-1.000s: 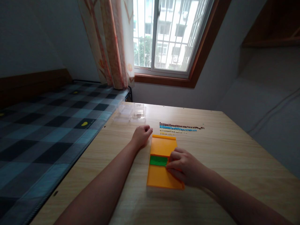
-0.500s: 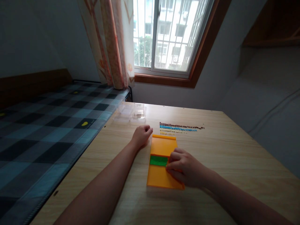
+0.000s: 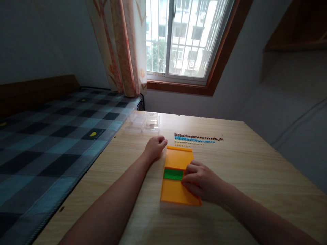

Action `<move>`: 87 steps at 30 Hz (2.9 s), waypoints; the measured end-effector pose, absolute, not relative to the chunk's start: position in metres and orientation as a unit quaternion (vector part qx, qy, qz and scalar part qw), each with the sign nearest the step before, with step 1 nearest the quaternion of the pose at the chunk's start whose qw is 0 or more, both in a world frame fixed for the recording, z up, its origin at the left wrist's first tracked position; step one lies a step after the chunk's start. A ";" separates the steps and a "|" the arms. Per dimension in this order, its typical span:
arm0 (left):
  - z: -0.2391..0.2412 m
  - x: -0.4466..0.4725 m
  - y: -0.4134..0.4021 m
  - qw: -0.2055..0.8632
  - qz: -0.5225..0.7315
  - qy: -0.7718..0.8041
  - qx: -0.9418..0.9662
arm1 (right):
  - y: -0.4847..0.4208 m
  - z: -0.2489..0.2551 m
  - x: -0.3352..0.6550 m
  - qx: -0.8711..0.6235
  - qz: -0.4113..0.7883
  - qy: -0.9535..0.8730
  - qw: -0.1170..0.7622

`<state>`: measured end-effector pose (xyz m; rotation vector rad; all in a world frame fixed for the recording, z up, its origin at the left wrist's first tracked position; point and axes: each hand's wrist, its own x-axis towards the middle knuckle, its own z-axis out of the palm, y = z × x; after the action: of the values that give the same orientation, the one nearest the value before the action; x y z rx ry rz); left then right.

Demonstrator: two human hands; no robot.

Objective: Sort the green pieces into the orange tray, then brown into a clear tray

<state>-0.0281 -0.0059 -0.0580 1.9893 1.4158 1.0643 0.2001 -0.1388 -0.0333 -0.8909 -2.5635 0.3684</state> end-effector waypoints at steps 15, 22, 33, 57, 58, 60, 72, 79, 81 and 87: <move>-0.059 -0.028 -0.006 0.224 0.373 0.518 0.736 | -0.137 -0.037 0.199 -0.319 0.138 -0.913 0.212; -0.060 -0.028 -0.006 0.225 0.372 0.518 0.737 | -0.136 -0.039 0.199 -0.322 0.137 -0.909 0.226; -0.059 -0.028 -0.006 0.217 0.366 0.520 0.741 | -0.134 -0.039 0.201 -0.330 0.142 -0.906 0.224; -0.059 -0.028 -0.006 0.219 0.362 0.518 0.744 | -0.131 -0.045 0.205 -0.336 0.122 -0.885 0.299; -0.059 -0.028 -0.006 0.219 0.361 0.518 0.744 | -0.131 -0.044 0.205 -0.334 0.123 -0.887 0.293; -0.059 -0.028 -0.006 0.220 0.362 0.518 0.743 | -0.132 -0.044 0.205 -0.329 0.125 -0.894 0.277; -0.059 -0.028 -0.006 0.213 0.355 0.520 0.747 | -0.132 -0.044 0.203 -0.332 0.123 -0.903 0.243; -0.058 -0.028 -0.007 0.209 0.351 0.523 0.748 | -0.133 -0.044 0.203 -0.334 0.121 -0.905 0.235; -0.058 -0.028 -0.007 0.210 0.351 0.523 0.748 | -0.132 -0.044 0.203 -0.333 0.123 -0.905 0.233; -0.059 -0.028 -0.006 0.210 0.354 0.521 0.748 | -0.132 -0.042 0.203 -0.332 0.118 -0.907 0.231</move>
<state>-0.0279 -0.0058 -0.0585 2.0793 1.4496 0.9831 0.2029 -0.1322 -0.0417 -0.9124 -2.4941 0.3231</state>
